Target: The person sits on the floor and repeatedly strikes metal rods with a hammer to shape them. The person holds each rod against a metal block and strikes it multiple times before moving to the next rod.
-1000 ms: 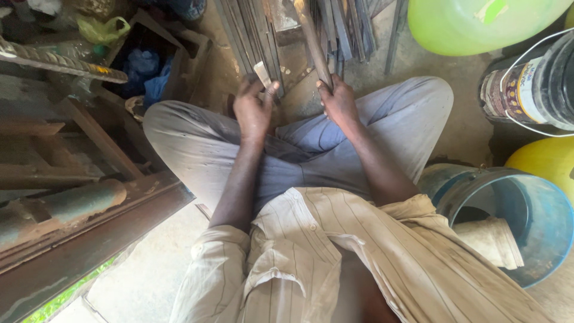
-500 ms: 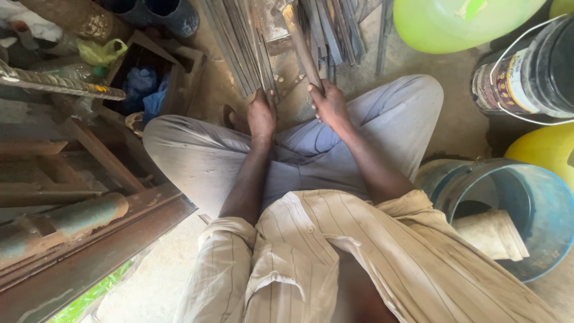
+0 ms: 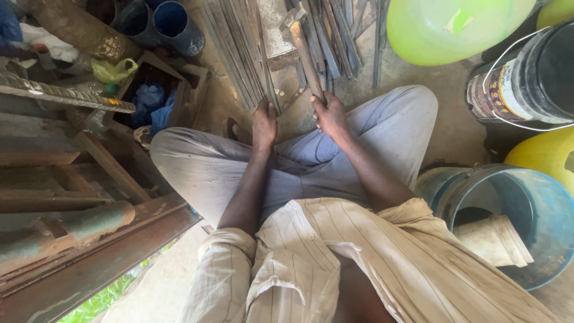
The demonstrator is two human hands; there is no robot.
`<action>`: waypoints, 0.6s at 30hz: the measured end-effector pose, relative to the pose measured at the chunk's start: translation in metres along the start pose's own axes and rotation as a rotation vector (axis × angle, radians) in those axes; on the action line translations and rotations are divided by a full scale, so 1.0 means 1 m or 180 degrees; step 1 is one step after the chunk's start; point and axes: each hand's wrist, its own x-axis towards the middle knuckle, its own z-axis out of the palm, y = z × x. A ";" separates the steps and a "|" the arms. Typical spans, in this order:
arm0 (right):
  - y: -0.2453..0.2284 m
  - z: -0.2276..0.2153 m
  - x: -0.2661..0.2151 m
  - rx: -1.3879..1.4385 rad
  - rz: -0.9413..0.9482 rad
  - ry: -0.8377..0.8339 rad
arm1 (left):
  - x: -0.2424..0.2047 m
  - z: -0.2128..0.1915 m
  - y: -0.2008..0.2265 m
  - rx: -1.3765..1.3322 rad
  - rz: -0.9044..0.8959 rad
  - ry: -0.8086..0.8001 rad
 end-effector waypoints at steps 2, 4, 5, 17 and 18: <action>0.002 0.000 0.001 -0.0044 0.0003 0.0018 | 0.009 0.011 0.003 0.0270 0.0242 0.0211; 0.004 0.001 0.001 -0.0073 -0.0008 0.0026 | 0.023 0.025 0.003 0.0462 0.0127 0.0444; 0.005 0.003 0.001 -0.0075 -0.0021 0.0027 | 0.031 0.032 0.003 0.0555 0.0073 0.0559; -0.011 0.000 -0.010 -0.0556 -0.0724 0.0305 | 0.063 0.065 -0.012 0.0194 -0.0024 0.0682; -0.015 0.001 -0.011 -0.0578 -0.0795 0.0318 | 0.063 0.062 -0.012 -0.0302 -0.0453 0.0346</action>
